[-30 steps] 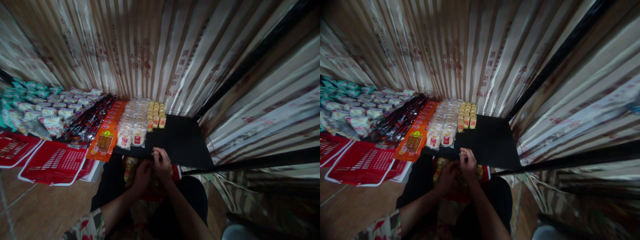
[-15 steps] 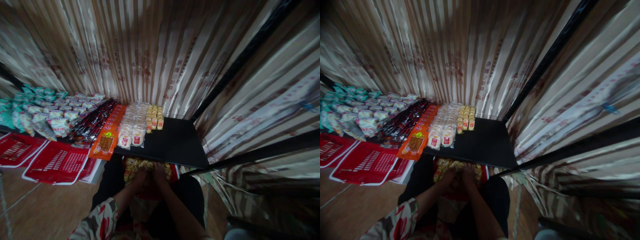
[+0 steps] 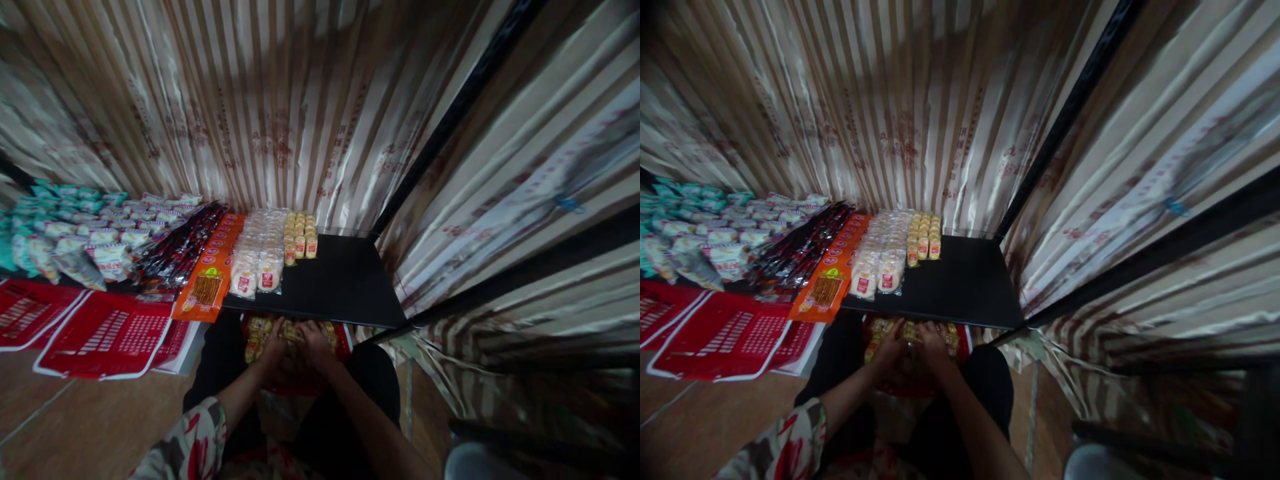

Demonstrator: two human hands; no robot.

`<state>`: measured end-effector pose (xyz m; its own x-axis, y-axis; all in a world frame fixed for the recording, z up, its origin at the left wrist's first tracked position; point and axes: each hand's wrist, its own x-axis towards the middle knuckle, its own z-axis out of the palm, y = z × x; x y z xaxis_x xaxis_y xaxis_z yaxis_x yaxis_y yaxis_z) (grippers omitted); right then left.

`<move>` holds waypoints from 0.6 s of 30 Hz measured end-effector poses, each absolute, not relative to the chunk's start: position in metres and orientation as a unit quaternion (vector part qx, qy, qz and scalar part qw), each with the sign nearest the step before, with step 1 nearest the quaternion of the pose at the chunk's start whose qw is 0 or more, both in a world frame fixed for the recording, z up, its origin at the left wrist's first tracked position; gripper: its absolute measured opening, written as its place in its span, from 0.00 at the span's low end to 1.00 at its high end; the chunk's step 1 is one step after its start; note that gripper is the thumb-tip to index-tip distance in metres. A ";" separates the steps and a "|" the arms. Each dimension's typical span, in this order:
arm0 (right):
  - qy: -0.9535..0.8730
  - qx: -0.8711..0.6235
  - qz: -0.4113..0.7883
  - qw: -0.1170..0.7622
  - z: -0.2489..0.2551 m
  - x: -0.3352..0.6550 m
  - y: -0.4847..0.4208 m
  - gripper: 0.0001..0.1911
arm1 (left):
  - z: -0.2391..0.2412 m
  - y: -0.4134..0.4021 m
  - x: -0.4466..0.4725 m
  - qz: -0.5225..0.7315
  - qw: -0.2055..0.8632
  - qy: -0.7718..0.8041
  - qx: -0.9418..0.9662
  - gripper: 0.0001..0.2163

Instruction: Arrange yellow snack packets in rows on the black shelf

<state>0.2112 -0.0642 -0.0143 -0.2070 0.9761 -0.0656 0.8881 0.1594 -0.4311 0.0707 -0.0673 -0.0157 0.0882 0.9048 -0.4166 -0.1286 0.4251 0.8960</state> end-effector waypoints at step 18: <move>-0.734 -0.517 0.287 0.334 0.054 0.226 -0.079 0.17 | 0.055 -0.066 0.048 0.437 0.661 0.495 0.356 0.19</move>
